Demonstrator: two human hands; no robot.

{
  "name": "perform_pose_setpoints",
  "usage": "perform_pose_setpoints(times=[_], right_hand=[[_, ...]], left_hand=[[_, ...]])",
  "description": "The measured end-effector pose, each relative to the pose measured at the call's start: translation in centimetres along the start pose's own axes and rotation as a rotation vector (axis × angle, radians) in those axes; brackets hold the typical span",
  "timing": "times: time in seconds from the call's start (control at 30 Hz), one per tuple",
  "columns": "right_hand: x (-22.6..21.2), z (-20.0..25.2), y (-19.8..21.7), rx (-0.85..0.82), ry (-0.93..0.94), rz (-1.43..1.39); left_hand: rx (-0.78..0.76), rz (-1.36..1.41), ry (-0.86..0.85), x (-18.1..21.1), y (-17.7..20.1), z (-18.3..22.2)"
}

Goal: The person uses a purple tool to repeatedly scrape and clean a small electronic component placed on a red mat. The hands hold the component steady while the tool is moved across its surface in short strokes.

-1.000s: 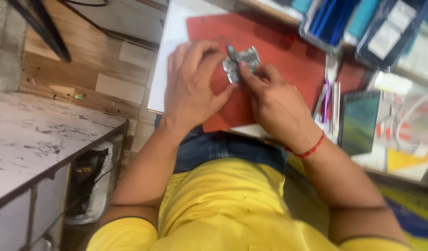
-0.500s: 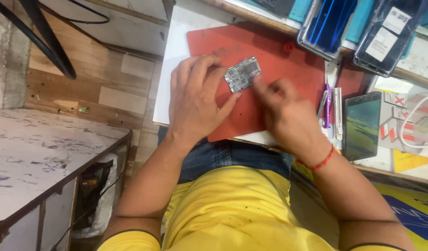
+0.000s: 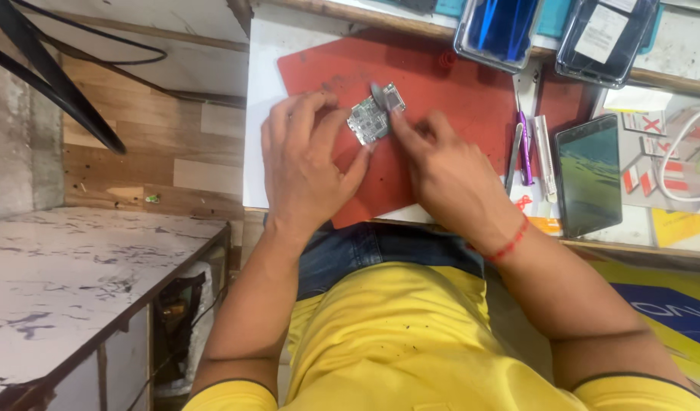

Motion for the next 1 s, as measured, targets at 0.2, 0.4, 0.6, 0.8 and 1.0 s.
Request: perform_pose_setpoints(times=[0.2,0.4,0.6,0.8,1.0], right_hand=[[0.3,0.3,-0.5,0.110,0.005,-0.034],[-0.3,-0.9,1.5,0.159,0.011,-0.037],[-0.6,0.7,0.3,0.069,0.067,-0.035],[-1.9,-0.4,1.2,0.039,0.168,-0.088],[-1.7,-1.3,2.4,0.062,0.117,0.036]], left_hand=[[0.003,-0.005,0.013,0.0,0.6,0.0],[0.035,0.001,-0.031,0.8,1.2,-1.4],[-0.005,0.007,-0.026,0.5,0.5,0.1],[0.011,0.006,-0.010,-0.4,0.1,0.6],[0.025,-0.004,-0.028,-0.4,0.0,0.3]])
Point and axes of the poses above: each hand's wrist, its own z-axis away from the middle knuckle, its own y-axis out of the back of the hand, x = y × z, the point moved 6 cm from there along -z, towards the middle knuckle, and after that the axes turned 11 degrees about y, right-handed, at the moved point
